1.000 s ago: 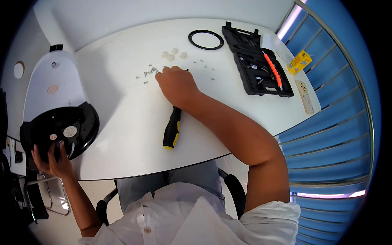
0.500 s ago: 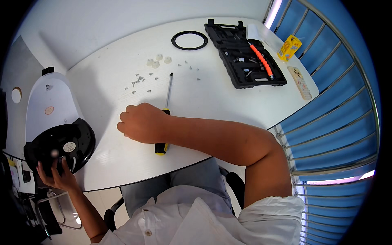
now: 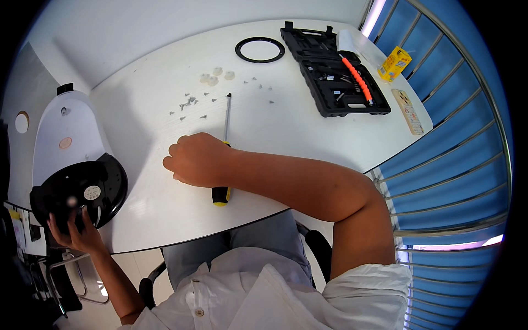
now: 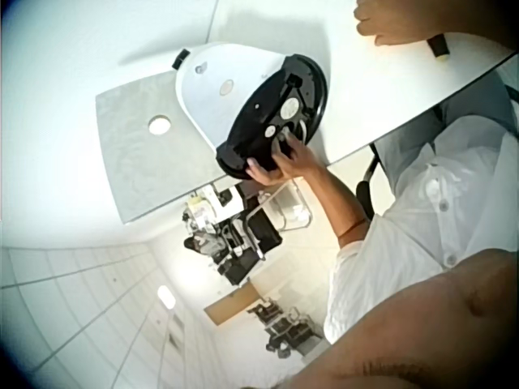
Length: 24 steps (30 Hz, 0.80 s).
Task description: The person assembles a white and black appliance base by inserting and tightening screws with a screwdriver. They repeatedly pick up screws from the table, place them into holes on the base, and turn the screwdriver to secure them. The person rotates the base to access different screw locations and continues the process until the base appears fully assembled.
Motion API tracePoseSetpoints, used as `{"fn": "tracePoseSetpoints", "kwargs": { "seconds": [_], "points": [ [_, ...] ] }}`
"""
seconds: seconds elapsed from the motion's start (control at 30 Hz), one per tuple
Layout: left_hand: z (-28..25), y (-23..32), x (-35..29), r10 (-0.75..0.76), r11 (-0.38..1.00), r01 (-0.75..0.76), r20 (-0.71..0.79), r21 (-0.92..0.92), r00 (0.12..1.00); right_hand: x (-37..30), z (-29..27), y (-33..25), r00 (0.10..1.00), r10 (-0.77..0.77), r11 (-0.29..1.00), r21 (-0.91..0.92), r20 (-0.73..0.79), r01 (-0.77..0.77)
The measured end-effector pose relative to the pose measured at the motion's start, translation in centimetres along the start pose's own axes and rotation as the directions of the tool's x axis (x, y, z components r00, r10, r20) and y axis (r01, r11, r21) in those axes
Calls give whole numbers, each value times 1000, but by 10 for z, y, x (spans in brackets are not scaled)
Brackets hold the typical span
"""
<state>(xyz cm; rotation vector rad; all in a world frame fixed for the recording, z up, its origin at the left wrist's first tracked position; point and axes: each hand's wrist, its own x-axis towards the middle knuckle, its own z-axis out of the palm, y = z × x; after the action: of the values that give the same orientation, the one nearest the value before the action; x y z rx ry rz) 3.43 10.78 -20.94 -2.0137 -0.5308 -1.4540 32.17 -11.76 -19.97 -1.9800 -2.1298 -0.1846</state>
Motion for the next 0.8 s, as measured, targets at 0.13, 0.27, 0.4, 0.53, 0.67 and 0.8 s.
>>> {"fn": "tracePoseSetpoints", "kwargs": {
  "seconds": [0.13, 0.27, 0.4, 0.53, 0.67, 0.8],
  "points": [
    [-1, 0, -1, -9, 1000, 9, 0, 6, 1000, -1, -2, 0, 999, -6, 1000, 1, 33, 6],
    [-1, 3, 0, -21, 1000, 21, 30, 20, 999, 1, 2, 3, 999, 13, 999, 29, 53, -15],
    [1, 3, 1, -14, 1000, 14, 15, 21, 1000, -1, 2, 3, 997, 35, 999, 33, 75, -37],
    [1, -1, -1, 2, 1000, -2, -23, 12, 1000, 2, -1, 1, 987, 60, 994, 79, 147, -72],
    [2, -1, -1, 16, 999, -16, -24, 34, 1000, 6, -10, 0, 969, 62, 989, 118, 241, -93],
    [-1, 2, 2, 23, 999, -22, -20, 46, 1000, 5, -12, 3, 970, 54, 975, 197, 236, -102]
  ]
}}
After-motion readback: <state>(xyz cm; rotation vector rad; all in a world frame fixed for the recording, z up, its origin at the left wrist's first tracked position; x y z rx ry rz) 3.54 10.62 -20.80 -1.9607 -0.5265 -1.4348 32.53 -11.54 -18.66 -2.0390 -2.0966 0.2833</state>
